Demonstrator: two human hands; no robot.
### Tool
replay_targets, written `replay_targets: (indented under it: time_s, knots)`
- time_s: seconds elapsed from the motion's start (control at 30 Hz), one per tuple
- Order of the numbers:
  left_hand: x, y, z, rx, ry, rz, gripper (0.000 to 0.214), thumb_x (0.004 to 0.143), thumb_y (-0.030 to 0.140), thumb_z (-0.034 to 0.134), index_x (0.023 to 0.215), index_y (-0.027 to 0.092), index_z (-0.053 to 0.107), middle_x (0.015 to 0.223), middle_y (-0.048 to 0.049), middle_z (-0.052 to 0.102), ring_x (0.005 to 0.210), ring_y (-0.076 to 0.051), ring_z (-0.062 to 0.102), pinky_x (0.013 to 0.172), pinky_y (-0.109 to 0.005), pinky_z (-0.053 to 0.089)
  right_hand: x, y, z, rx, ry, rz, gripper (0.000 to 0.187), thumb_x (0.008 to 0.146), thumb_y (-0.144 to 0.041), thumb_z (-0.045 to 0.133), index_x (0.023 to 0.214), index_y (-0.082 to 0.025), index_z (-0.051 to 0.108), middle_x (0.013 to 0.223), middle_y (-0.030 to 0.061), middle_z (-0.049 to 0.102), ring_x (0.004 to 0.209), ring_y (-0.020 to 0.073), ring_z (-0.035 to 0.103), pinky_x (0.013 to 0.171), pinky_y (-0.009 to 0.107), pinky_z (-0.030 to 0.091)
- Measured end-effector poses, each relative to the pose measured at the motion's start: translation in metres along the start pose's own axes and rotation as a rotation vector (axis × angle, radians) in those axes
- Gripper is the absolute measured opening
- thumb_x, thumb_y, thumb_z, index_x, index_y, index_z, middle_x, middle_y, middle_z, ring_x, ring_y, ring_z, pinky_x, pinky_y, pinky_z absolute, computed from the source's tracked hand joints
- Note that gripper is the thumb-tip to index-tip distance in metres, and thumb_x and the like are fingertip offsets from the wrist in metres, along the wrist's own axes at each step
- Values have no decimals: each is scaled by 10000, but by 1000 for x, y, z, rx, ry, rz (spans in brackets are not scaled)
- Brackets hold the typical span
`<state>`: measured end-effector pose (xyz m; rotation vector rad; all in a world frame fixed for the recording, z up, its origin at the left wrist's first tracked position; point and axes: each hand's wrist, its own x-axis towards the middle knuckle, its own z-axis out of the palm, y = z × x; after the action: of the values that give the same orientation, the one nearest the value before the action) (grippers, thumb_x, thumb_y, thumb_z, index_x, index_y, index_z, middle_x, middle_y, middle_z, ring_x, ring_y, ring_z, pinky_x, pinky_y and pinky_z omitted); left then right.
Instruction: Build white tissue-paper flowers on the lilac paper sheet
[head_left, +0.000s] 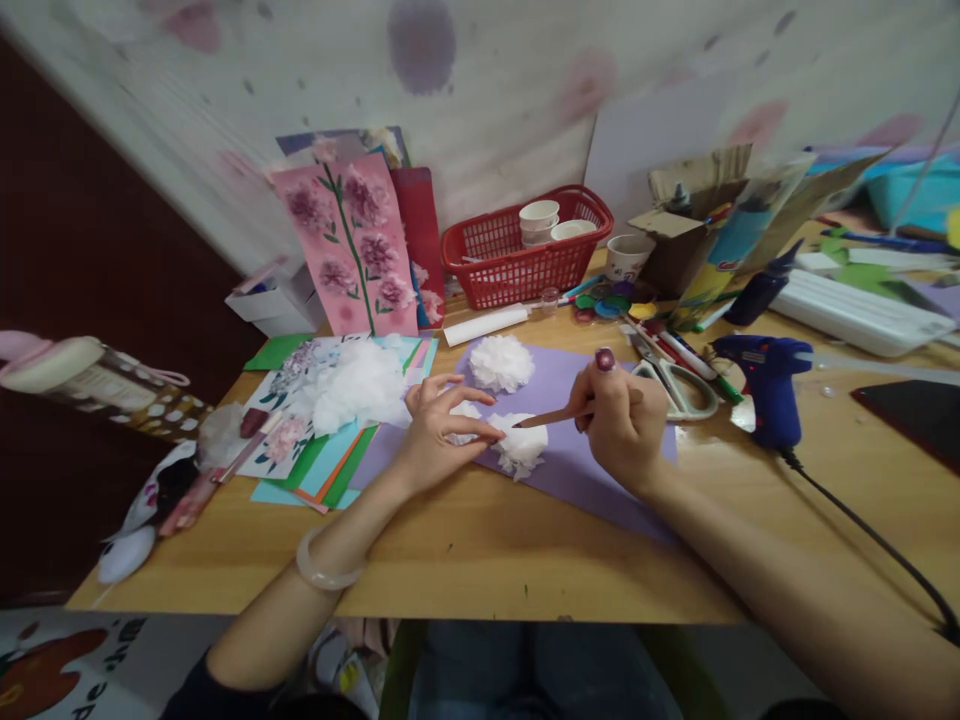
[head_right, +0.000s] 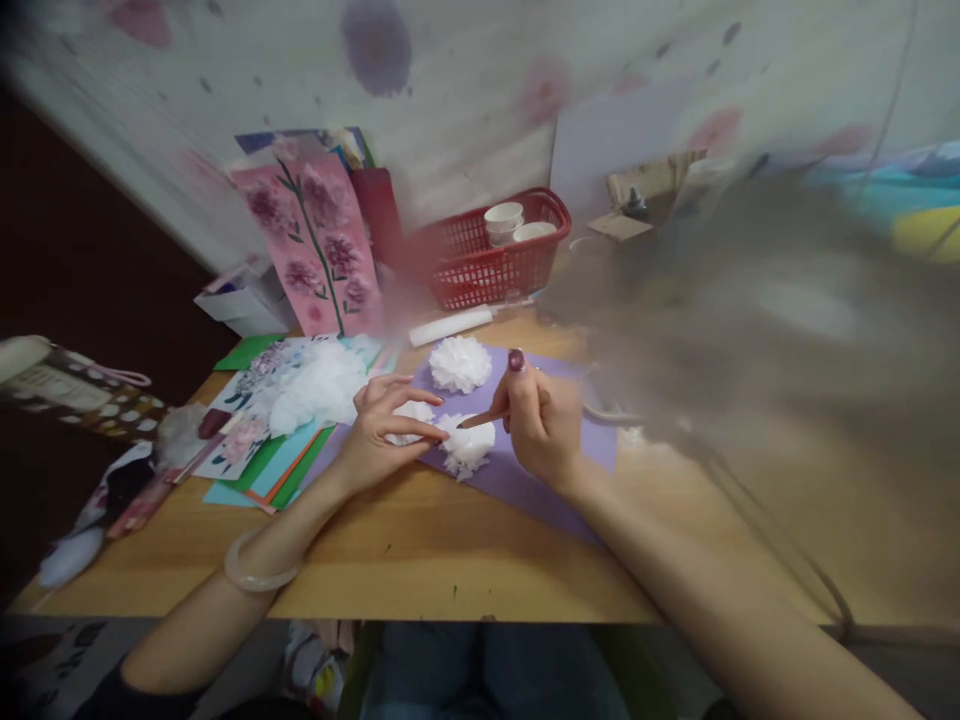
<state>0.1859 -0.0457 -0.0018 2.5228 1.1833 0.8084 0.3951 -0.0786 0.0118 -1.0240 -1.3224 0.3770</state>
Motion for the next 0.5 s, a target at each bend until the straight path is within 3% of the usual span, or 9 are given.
replay_targets:
  time_s: [0.27,0.5]
  knots:
    - [-2,-1,-2,6,-14,25,136,746,190,779,749,326,789,1083,7,746,1244,-320,444,1042,-507,232,-8,6,7,-91,-126,-75,644,1010,-513,342,481,-199,534,367,-28,461,335,73,426,366,216,307]
    - [-20,-4,-15,35,-41,85,95,760,220,662,771,262,747,933,-17,764,1032,-284,564,962,-477,238,-10,2,8,-141,-180,-109,630,1024,-456,342,481,-198,531,348,-28,452,323,69,433,361,211,299]
